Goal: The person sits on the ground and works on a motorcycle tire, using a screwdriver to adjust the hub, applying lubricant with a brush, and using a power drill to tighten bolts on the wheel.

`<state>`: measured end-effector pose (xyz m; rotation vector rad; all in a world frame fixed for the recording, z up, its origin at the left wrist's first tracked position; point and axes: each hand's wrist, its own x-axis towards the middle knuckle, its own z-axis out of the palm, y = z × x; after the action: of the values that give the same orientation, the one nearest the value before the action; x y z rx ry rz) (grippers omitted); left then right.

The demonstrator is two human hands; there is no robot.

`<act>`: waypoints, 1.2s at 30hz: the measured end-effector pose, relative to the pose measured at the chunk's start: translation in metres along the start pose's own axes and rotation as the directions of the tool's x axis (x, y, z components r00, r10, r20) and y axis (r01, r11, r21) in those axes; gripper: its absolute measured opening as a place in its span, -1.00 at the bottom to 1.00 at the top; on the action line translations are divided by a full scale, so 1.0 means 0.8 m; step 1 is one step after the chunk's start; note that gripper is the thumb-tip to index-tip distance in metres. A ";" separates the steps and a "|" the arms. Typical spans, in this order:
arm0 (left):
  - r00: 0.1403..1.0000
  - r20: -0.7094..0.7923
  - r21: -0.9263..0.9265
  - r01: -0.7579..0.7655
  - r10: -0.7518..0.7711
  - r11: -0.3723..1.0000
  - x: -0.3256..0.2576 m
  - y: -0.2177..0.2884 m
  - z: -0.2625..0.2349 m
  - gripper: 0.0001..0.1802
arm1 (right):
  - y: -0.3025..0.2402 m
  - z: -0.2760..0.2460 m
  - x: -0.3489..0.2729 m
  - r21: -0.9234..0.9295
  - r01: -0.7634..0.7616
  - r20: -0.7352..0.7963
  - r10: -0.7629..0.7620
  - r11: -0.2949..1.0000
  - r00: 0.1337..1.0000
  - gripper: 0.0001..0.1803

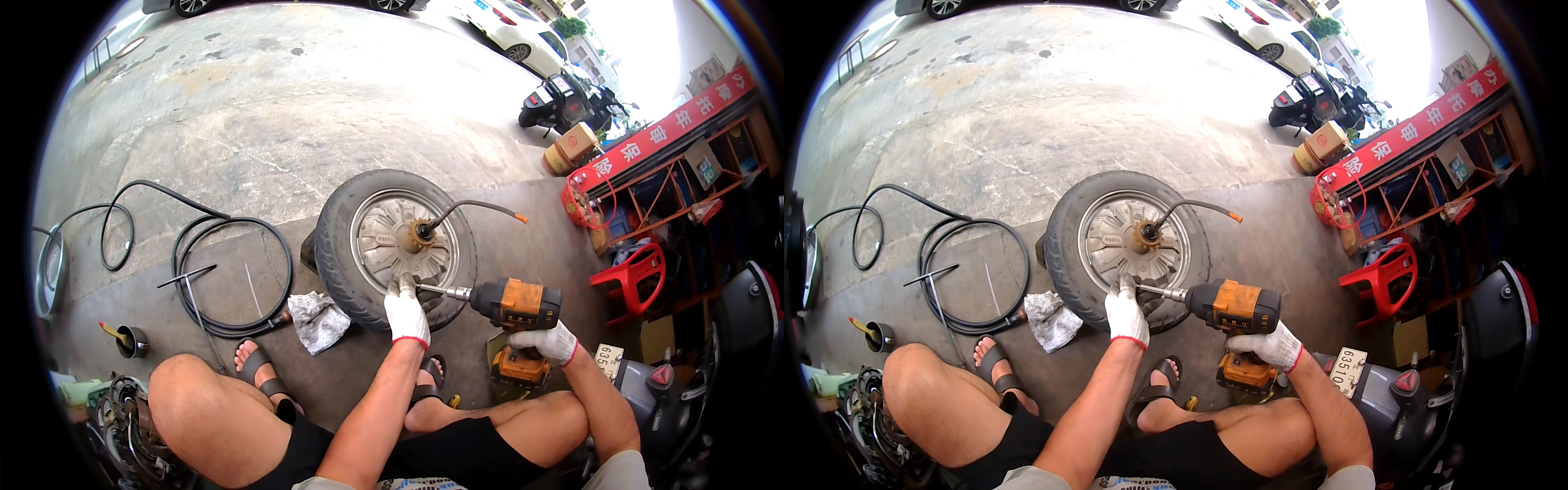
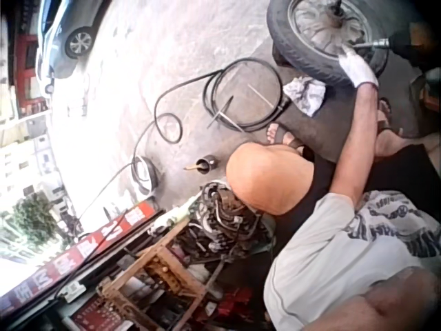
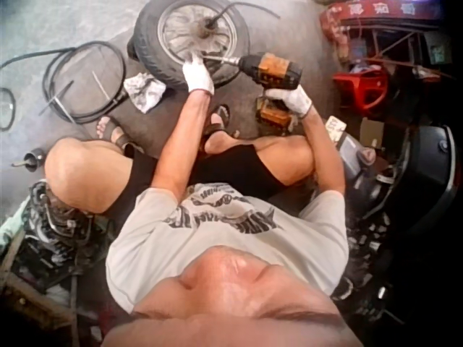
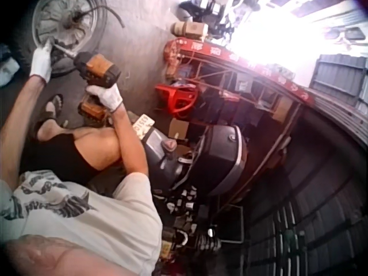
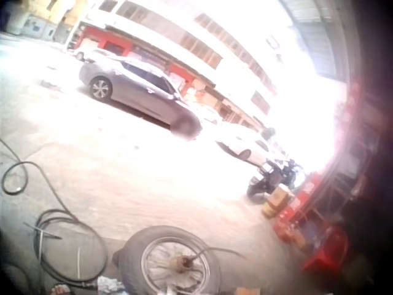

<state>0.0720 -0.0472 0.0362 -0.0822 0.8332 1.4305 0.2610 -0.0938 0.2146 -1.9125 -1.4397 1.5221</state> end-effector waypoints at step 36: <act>0.894 0.134 -0.537 0.428 -0.427 0.727 -0.009 0.005 0.003 -0.64 | -0.057 0.080 0.083 -0.252 0.115 0.089 -0.095 0.961 0.992 -0.60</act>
<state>0.0703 -0.0509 0.0434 -0.6832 0.3294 1.1802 0.1782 -0.0393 0.1862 -1.8993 -1.8204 1.4323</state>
